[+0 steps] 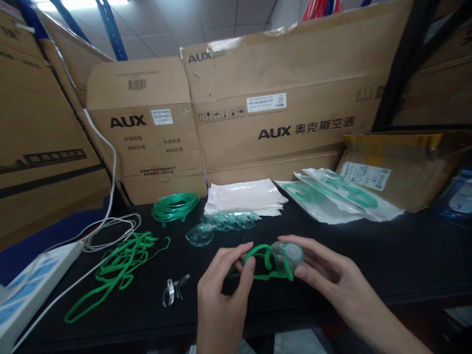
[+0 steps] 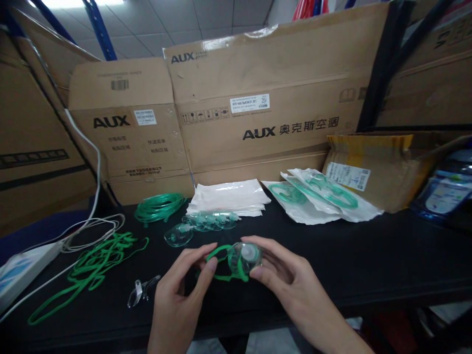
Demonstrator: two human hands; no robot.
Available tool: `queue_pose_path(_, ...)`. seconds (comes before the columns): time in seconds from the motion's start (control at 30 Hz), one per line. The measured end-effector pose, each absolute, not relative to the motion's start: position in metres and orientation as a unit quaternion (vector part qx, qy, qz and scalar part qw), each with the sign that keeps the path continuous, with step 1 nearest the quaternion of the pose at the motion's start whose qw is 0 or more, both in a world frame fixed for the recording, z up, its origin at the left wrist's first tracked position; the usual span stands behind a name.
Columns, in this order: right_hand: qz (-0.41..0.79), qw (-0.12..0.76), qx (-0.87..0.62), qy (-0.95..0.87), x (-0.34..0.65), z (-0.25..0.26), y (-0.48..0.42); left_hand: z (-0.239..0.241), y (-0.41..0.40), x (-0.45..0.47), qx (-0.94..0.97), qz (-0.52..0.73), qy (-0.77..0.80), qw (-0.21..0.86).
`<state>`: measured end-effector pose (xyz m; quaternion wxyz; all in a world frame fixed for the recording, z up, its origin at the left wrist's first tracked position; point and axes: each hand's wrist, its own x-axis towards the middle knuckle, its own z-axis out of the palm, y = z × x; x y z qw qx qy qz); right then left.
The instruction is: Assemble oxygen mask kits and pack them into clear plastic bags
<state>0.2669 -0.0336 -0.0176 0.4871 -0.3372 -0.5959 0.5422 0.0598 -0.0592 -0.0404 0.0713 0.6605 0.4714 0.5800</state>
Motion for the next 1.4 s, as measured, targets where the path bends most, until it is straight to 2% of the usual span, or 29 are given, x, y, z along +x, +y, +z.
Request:
queue_pose_path(0.2, 0.523, 0.524, -0.361, -0.566, 0.274, -0.023, -0.029, -0.045, -0.056, 0.059, 0.697, 0.522, 0.488, 0.056)
queue_pose_path(0.37, 0.510, 0.520, -0.348, -0.591, 0.262, -0.021, -0.030, -0.040, -0.059, 0.060, 0.691, 0.540, 0.479, 0.032)
queue_pose_path(0.53, 0.498, 0.496, -0.341, -0.624, 0.250, -0.023, -0.035, -0.036, -0.060, 0.066, 0.664, 0.573, 0.476, 0.063)
queue_pose_path(0.77, 0.538, 0.519, -0.322, -0.581, 0.249, -0.025, -0.036, -0.045, -0.056, 0.058, 0.680, 0.562, 0.440, 0.169)
queue_pose_path(0.87, 0.559, 0.511, -0.317, -0.571, 0.254, -0.025, -0.039, -0.044, -0.056, 0.058, 0.659, 0.568, 0.458, 0.183)
queue_pose_path(1.1, 0.624, 0.474, -0.291, -0.548, 0.250, -0.032, -0.038, -0.039, -0.055, 0.063, 0.641, 0.601, 0.465, 0.108)
queue_pose_path(1.23, 0.629, 0.446, -0.261, -0.581, 0.246, -0.036, -0.033, -0.045, -0.054, 0.061, 0.662, 0.571, 0.461, 0.149)
queue_pose_path(1.4, 0.598, 0.438, -0.292, -0.605, 0.248, -0.030, -0.038, -0.054, -0.053, 0.066, 0.630, 0.585, 0.480, 0.176)
